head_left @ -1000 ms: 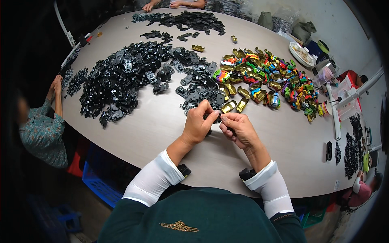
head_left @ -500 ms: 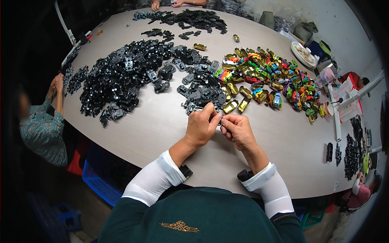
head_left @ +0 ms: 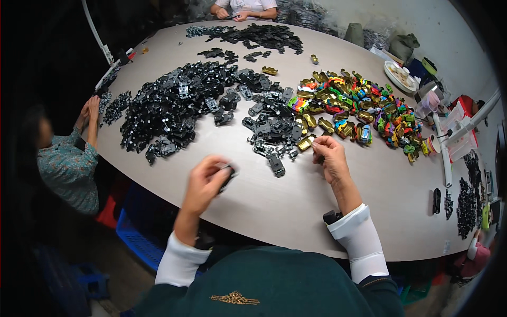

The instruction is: The person assembles small toy cars by hand at a table. They pick up a black chassis and a colored body, fit them together, and place the completed unit on the table. This process is repeated continuously with different colored bodies.

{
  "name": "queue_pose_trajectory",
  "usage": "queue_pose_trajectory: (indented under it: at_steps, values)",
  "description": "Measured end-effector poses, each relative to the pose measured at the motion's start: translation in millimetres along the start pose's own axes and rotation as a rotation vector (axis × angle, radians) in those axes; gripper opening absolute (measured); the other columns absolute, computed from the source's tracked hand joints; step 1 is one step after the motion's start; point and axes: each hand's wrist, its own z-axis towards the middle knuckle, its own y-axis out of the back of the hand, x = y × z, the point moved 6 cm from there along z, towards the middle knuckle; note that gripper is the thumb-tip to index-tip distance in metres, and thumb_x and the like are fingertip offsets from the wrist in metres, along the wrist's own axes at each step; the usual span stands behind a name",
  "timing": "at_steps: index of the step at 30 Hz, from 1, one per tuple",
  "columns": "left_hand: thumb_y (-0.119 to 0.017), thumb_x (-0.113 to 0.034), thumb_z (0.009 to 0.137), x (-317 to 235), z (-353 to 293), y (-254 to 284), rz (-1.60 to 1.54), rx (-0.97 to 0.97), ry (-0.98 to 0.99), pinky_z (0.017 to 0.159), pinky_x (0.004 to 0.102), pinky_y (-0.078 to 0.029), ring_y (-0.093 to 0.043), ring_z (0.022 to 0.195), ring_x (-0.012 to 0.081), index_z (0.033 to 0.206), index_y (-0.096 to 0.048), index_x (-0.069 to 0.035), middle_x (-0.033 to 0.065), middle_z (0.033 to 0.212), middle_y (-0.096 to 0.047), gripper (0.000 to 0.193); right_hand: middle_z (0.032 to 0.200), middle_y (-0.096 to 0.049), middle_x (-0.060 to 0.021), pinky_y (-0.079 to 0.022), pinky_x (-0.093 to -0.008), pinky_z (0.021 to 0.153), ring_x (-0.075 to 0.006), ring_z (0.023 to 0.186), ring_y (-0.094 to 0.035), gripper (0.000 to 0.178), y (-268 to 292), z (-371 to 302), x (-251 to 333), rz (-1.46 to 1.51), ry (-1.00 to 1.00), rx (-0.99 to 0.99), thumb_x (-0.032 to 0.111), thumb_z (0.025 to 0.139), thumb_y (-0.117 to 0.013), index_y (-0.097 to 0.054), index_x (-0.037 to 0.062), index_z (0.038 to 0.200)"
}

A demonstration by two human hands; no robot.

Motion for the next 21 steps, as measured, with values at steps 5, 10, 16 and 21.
queue_pose_trajectory:
  at_steps: [5,10,16,21]
  values:
    - [-0.058,-0.013,0.089,46.2,-108.2,138.1,0.501,-0.227,0.456,0.042,0.0272,-0.043,-0.06,0.051,0.0147,0.096,-0.059,-0.001,0.0093,0.065,-0.064,0.014,0.065,-0.058,-0.0011,-0.046,-0.0279,0.054,-0.0113,0.059,-0.056,0.013,0.5,6.5,15.5,-0.381,0.22,-0.039,0.006,0.078,-0.069,-0.061,0.0028,0.089]
    - [-0.064,-0.015,0.083,45.1,-137.2,157.2,1.035,-0.164,0.288,0.066,0.0374,-0.051,-0.067,0.07,0.0342,0.109,-0.062,0.0,0.0192,0.073,-0.067,0.03,0.078,-0.058,-0.008,-0.052,-0.0379,0.063,-0.0264,0.068,-0.064,0.02,-27.4,-1.7,28.7,-1.186,0.633,-0.151,0.002,0.074,-0.063,-0.068,0.0102,0.092]
    - [-0.061,-0.006,0.086,-13.2,-30.3,38.2,0.558,0.069,-0.005,0.068,0.0272,-0.051,-0.065,0.072,0.0157,0.098,-0.067,0.003,0.0123,0.081,-0.069,0.015,0.089,-0.056,-0.0087,-0.052,-0.0419,0.063,-0.0294,0.071,-0.065,0.022,-23.0,8.1,14.4,-1.535,0.655,-0.083,0.001,0.072,-0.06,-0.07,0.0134,0.087]
    - [-0.063,-0.008,0.086,-17.0,25.3,-55.1,0.462,0.288,-0.279,0.067,0.0358,-0.052,-0.064,0.074,0.0281,0.1,-0.065,-0.003,0.0146,0.087,-0.066,0.016,0.087,-0.059,-0.0089,-0.051,-0.0372,0.064,-0.0256,0.072,-0.062,0.013,-19.1,1.1,28.3,-1.088,0.741,-0.016,-0.001,0.074,-0.062,-0.066,0.0065,0.085]
